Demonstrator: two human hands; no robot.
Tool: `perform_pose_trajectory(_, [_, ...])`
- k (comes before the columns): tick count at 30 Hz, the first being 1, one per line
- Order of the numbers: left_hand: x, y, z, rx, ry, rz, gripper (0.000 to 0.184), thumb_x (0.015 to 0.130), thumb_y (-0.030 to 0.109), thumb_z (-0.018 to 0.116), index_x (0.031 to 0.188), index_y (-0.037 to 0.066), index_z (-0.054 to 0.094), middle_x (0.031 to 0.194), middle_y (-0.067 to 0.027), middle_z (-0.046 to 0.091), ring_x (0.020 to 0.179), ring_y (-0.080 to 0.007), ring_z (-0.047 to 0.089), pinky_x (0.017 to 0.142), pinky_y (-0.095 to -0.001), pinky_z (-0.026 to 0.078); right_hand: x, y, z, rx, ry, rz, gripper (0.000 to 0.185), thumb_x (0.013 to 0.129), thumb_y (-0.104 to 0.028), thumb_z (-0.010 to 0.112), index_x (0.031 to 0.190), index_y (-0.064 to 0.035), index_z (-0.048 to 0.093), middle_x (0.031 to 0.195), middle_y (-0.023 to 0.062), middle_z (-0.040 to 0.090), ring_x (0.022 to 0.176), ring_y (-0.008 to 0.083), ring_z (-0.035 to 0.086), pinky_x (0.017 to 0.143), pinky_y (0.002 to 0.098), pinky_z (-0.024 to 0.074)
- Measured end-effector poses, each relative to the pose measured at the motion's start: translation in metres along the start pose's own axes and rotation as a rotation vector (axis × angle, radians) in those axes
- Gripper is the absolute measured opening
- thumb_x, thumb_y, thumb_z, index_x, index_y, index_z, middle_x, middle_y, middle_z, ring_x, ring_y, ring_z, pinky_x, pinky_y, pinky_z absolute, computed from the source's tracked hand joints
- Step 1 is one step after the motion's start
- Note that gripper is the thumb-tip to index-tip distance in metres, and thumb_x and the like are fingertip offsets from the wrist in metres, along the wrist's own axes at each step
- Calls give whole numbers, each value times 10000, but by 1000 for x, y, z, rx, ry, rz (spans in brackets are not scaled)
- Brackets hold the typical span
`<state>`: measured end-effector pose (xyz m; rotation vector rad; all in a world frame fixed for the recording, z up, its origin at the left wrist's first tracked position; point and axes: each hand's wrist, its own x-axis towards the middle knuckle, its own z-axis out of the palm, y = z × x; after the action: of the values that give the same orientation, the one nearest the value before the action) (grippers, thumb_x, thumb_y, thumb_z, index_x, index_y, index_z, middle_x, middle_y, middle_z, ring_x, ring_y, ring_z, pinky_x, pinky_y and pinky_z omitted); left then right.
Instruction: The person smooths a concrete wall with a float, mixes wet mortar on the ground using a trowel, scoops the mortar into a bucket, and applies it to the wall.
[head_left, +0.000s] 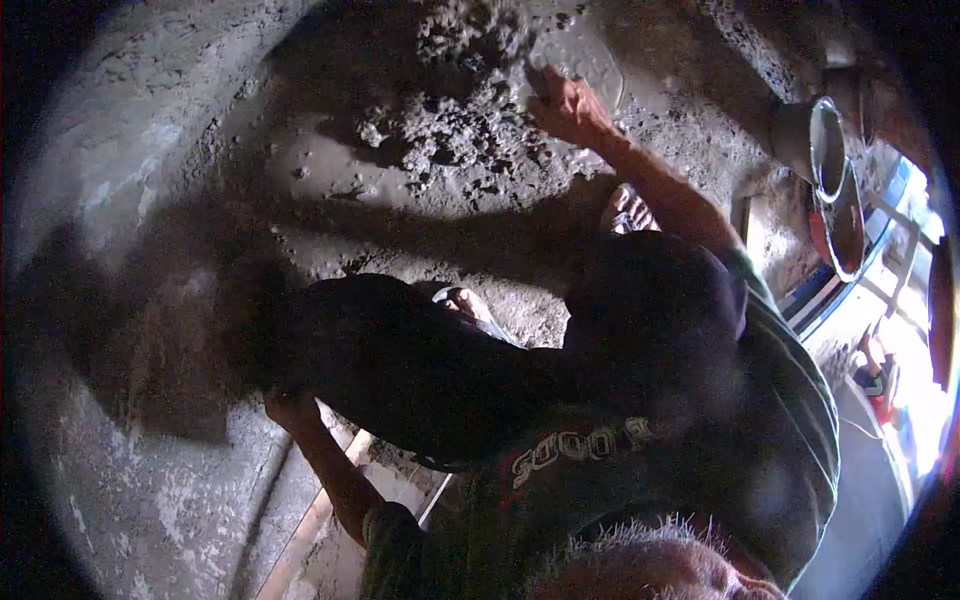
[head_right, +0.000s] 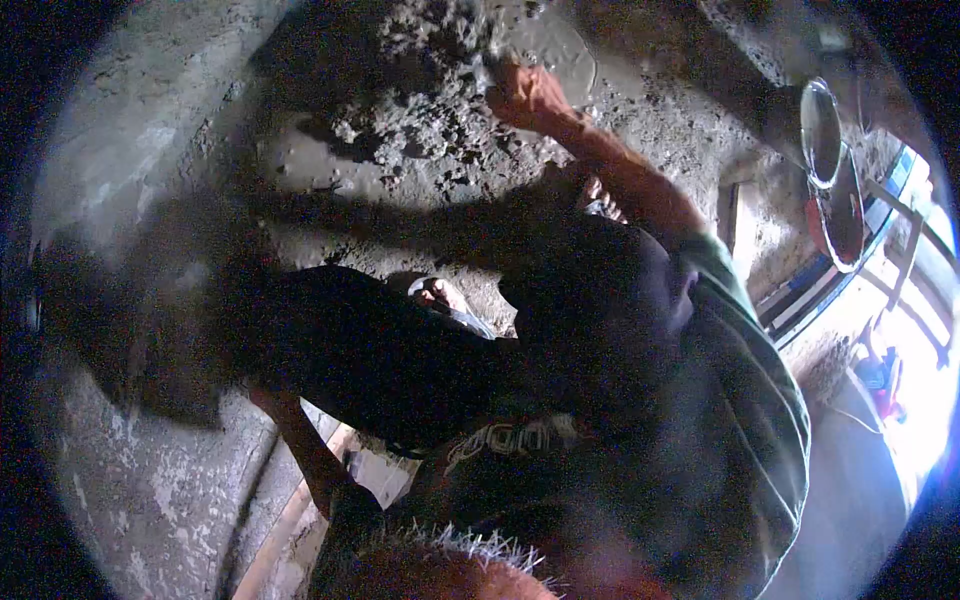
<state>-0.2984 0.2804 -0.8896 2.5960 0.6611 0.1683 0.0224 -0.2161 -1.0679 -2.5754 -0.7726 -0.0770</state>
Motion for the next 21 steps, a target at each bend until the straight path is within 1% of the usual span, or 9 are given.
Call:
perform_pose_trajectory(2, [7,-8,5,-368,47,-86,199,656,87,565,843,28,594,870,-110,603,810,-273,556,812,-408,432,4,38,-23,-164,-187,207,296,788,-154,466,1060,-38,461,621,72,545,410,140,422,388,321,427])
perform_pose_trajectory(5, [25,-22,9,-363,-4,94,264,655,99,555,905,14,561,842,-109,596,818,-275,553,809,-408,433,27,44,-88,-281,-85,108,234,798,-102,444,1015,-49,513,650,85,586,382,104,400,311,256,378])
perform_pose_trajectory(8, [22,-45,19,-707,-20,-338,284,643,76,572,922,24,564,851,-107,599,804,-232,557,762,-379,455,25,40,-47,-254,-172,281,294,793,-71,447,1083,-32,483,718,111,571,388,130,415,322,254,390])
perform_pose_trajectory(11, [33,-17,16,-848,-1,-214,239,626,33,604,864,10,587,846,-102,602,788,-188,557,726,-347,465,-29,64,23,-126,-241,131,348,805,-66,443,1142,18,432,747,126,553,421,160,460,341,273,417])
perform_pose_trajectory(13, [35,44,0,-234,-34,18,217,623,12,627,837,1,594,834,-92,607,759,-170,558,705,-326,466,-51,52,-8,-68,-422,60,372,809,-73,444,1152,65,402,737,119,551,457,182,501,367,300,443])
perform_pose_trajectory(15, [35,54,-9,-108,-50,103,204,632,11,636,830,-10,594,818,-83,610,733,-166,560,690,-317,468,-58,55,-66,-182,-352,123,285,764,-223,543,1013,-83,523,804,87,610,551,142,562,381,290,440])
perform_pose_trajectory(16, [32,52,-2,-203,-19,99,199,642,17,638,832,-17,591,806,-78,612,717,-168,562,683,-316,468,-59,81,-64,106,-337,447,210,775,-209,512,941,-82,529,757,83,594,536,151,542,392,308,427])
perform_pose_trajectory(18, [30,37,1,-189,31,169,201,647,26,637,836,-18,586,815,-83,612,726,-166,562,681,-312,469,-58,132,-60,786,110,1086,139,796,-182,450,798,-79,542,664,75,563,507,169,504,414,345,402])
perform_pose_trajectory(21, [27,12,-4,-76,-9,68,226,653,40,640,859,-20,569,862,-116,602,790,-171,561,701,-314,470,-35,138,-53,-299,-405,331,125,700,-234,563,779,-137,556,659,22,505,570,147,480,445,307,408])
